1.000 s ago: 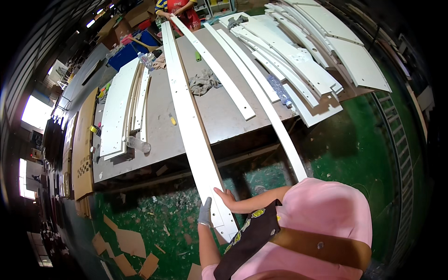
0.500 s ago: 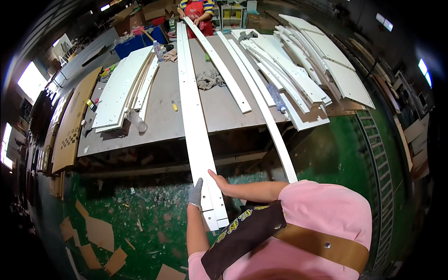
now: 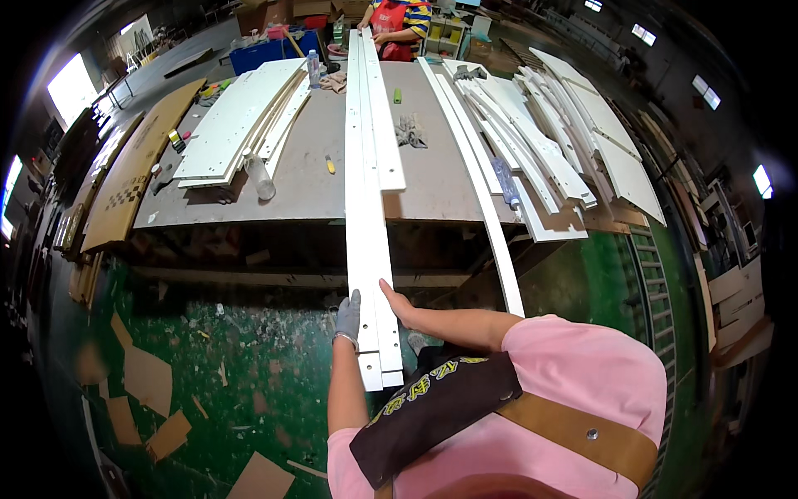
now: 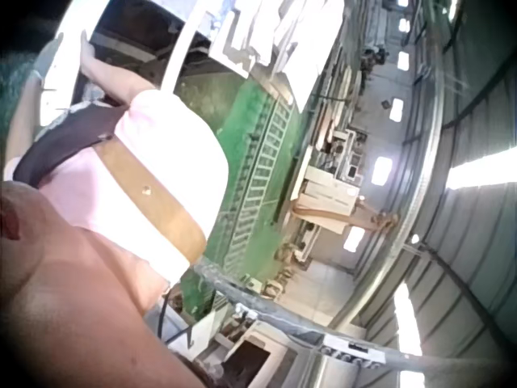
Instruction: The person handles white wooden panels and long strips on a workbench, wiping surfaces with a cloth and arranging pieces. They pick up and align multiple components, preparing them for assembly in a workshop setting.
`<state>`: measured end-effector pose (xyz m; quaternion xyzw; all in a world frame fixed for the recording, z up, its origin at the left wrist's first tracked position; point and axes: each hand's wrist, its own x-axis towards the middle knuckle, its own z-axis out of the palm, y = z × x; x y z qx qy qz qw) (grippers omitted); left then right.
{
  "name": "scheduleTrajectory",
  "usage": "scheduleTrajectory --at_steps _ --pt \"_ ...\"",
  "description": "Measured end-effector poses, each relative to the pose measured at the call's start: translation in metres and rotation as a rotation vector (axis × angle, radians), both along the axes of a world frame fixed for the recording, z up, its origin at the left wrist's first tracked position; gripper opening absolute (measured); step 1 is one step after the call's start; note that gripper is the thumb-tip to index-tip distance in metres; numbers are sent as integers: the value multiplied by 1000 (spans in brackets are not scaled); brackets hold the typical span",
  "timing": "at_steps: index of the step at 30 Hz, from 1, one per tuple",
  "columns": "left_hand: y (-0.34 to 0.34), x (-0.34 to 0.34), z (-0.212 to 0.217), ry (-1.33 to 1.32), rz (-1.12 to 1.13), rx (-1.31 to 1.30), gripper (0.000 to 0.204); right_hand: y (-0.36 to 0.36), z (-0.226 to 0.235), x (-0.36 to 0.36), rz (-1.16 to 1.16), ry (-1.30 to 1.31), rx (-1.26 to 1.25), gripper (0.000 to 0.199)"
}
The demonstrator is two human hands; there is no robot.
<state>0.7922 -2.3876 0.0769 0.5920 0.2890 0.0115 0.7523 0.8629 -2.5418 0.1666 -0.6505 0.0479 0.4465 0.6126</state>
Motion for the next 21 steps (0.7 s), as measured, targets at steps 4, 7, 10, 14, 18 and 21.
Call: scheduleTrajectory --at_steps 4,7,10,14,18,21 --pt "11 3 -34 -121 137 -118 63 13 -8 3 87 38 68 87" --pt "-14 1 25 -78 151 -234 61 -23 -25 19 155 260 111 91" --pt "-13 -7 37 -29 174 53 58 -49 -18 37 293 378 53 94" --pt "-37 -10 108 329 244 678 61 -104 -38 95 126 -130 1 51" --pt "-37 -16 131 344 403 727 55 -147 2 178 -89 -975 -244 26" --pt "-20 -29 110 143 493 656 53 -217 45 199 30 -1152 -593 43"
